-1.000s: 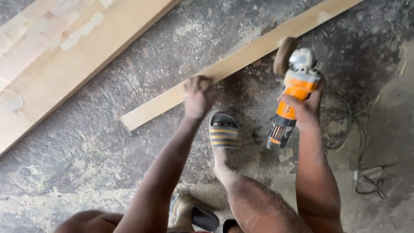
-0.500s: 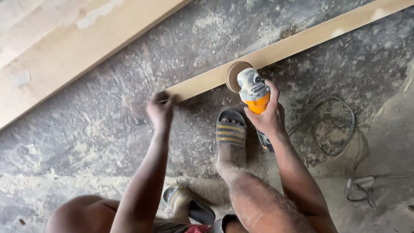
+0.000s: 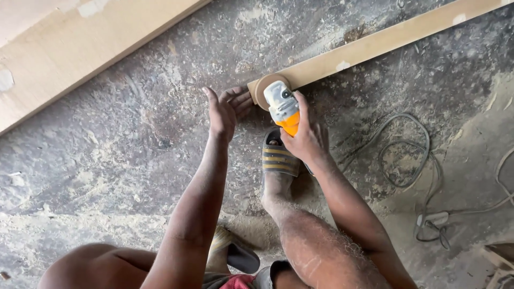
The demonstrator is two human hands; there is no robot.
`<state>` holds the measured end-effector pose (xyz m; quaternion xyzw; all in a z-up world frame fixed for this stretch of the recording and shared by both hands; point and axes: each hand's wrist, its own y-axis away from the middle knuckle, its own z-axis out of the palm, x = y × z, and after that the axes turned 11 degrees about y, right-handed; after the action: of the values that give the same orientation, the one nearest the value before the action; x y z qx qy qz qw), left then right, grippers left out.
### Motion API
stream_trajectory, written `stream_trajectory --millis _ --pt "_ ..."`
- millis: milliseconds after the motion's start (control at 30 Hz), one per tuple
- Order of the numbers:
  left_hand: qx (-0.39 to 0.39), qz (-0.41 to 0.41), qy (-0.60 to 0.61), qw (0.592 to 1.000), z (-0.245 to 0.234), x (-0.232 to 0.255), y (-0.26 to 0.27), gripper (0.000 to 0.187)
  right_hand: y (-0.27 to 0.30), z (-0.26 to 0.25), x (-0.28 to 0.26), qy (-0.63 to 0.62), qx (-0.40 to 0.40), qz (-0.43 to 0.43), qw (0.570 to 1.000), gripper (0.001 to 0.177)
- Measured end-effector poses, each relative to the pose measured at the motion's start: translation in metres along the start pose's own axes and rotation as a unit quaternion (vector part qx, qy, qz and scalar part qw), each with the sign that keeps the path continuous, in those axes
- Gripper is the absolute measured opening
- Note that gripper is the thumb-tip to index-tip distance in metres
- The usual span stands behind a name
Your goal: Sanding wooden planks using an angle grinder with a sanding disc attachment.
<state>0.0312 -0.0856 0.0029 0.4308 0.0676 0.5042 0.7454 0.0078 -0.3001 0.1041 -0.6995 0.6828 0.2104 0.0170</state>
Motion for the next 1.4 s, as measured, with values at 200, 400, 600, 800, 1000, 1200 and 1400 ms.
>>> stream_trajectory --millis 200,400,600,800,1000,1200,1400 --pt "-0.028 0.011 0.009 1.000 -0.009 -0.003 -0.005 0.118 -0.011 -0.012 -0.001 -0.017 -0.013 0.034 0.999 0.082" --pt "-0.039 -0.004 0.004 0.999 -0.006 0.002 -0.002 0.118 -0.020 -0.020 0.011 -0.022 -0.031 0.064 0.997 0.090" --pt "-0.053 -0.011 0.024 0.998 -0.022 -0.004 -0.013 0.120 0.001 0.012 -0.010 0.012 -0.051 -0.011 0.999 0.086" --pt "-0.058 -0.012 0.026 0.998 -0.012 0.005 -0.002 0.120 -0.004 -0.013 -0.002 0.001 -0.043 0.028 0.999 0.082" --pt "-0.060 -0.008 0.025 0.998 -0.012 0.004 -0.003 0.121 -0.023 -0.021 -0.009 -0.017 -0.034 0.065 0.997 0.088" --pt "-0.062 -0.007 0.027 0.998 -0.017 -0.001 -0.007 0.124 -0.029 0.007 -0.020 -0.012 -0.043 0.016 0.999 0.087" --pt "-0.059 -0.003 0.025 0.998 -0.013 0.000 -0.002 0.117 -0.030 -0.010 -0.017 0.007 -0.065 0.040 0.997 0.085"
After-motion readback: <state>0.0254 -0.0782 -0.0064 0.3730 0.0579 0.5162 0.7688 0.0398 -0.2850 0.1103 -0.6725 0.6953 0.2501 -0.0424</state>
